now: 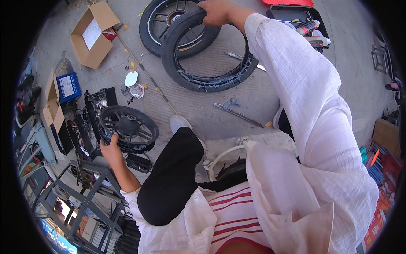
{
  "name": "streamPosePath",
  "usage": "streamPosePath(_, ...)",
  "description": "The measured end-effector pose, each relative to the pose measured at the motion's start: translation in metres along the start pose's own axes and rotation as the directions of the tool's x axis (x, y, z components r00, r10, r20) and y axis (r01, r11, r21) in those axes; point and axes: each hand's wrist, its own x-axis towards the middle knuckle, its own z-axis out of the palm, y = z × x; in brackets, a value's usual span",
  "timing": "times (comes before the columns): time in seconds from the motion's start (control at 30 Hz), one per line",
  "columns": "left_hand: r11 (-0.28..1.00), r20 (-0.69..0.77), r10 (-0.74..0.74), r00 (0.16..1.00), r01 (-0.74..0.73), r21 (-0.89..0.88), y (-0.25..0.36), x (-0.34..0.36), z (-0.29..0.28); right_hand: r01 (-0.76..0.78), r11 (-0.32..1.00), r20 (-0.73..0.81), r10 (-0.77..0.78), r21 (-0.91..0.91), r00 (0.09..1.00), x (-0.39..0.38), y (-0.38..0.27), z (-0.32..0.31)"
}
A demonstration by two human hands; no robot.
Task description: The person sits on the ground and uses tire levers to pry a tire off a scooter wheel rim. They work around the circumference of the wheel, lifting the tire bead over the rim edge until the tire is fully detached from the rim.
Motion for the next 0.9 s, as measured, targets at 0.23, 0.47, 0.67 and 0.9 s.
streamPosePath(0.23,0.989,0.089,0.024,0.996,-0.037,0.146,-0.006,-0.008,0.014,0.012,0.992,-0.097,-0.001,0.122,0.995,0.025,0.031,0.026)
streamPosePath(0.47,0.988,-0.042,-0.121,0.992,0.116,-0.099,-0.034,-0.004,0.005,0.205,0.968,-0.466,-0.117,0.143,0.877,-0.003,0.026,0.045)
streamPosePath(0.67,0.942,-0.030,-0.303,0.953,0.294,-0.161,0.004,-0.019,0.014,0.382,0.870,-0.144,-0.355,0.310,0.924,-0.182,-0.026,0.130)
streamPosePath(0.9,0.853,0.116,-0.459,0.881,0.474,-0.219,-0.003,-0.013,-0.008,0.034,0.999,0.163,-0.041,0.042,0.986,-0.255,0.003,0.266)
